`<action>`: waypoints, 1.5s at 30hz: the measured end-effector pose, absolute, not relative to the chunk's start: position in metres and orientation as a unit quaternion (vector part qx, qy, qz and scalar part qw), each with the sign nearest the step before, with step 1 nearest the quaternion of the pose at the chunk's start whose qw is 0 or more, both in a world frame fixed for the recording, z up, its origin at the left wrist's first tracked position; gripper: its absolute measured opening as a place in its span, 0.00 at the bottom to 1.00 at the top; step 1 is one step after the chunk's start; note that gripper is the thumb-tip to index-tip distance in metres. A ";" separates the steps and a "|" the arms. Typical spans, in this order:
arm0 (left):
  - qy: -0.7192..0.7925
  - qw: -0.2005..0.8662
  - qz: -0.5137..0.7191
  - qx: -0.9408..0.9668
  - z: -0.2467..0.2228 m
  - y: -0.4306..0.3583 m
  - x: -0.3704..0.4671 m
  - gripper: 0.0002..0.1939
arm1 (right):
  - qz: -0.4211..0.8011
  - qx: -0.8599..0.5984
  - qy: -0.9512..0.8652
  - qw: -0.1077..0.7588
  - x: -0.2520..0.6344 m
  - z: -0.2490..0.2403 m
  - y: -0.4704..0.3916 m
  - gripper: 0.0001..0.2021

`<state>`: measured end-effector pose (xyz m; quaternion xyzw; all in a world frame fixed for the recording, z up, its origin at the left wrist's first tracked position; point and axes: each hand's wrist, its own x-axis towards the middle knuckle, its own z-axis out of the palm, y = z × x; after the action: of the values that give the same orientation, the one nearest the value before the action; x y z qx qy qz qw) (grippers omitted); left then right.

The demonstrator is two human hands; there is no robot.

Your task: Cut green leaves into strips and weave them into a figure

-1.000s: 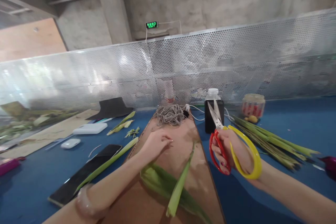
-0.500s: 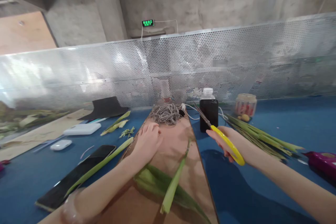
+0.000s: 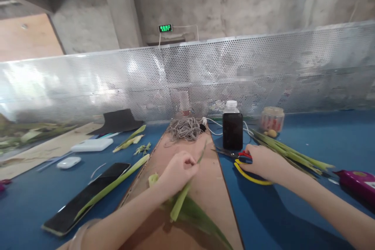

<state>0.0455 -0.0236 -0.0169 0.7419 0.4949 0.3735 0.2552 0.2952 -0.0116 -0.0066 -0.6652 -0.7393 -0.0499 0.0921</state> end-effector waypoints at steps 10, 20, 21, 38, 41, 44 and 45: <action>0.280 0.683 0.494 0.460 -0.003 -0.037 0.044 0.08 | 0.213 -0.490 -0.774 0.340 0.242 0.016 -0.039 0.12; 0.265 0.621 0.590 0.444 -0.005 -0.028 0.036 0.06 | 0.443 -0.387 -0.720 0.369 0.187 0.001 -0.044 0.11; 0.267 0.625 0.585 0.443 -0.007 -0.028 0.037 0.07 | 0.447 -0.393 -0.712 0.373 0.187 -0.002 -0.045 0.10; 0.304 0.671 0.549 0.395 -0.015 -0.037 0.055 0.07 | 0.279 -0.456 -0.759 0.372 0.188 -0.013 -0.059 0.07; 0.304 0.672 0.549 0.393 -0.013 -0.039 0.057 0.06 | 0.244 -0.467 -0.766 0.368 0.187 -0.015 -0.061 0.07; 0.319 0.666 0.546 0.396 -0.013 -0.040 0.059 0.06 | 0.212 -0.488 -0.769 0.353 0.188 -0.015 -0.062 0.04; 0.320 0.663 0.545 0.402 -0.014 -0.040 0.059 0.06 | 0.210 -0.491 -0.769 0.352 0.188 -0.015 -0.062 0.05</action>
<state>0.0593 -0.0398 -0.0136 0.4016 0.3199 0.5452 0.6627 0.1879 -0.0621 -0.0150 -0.4906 -0.7688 0.2097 0.3524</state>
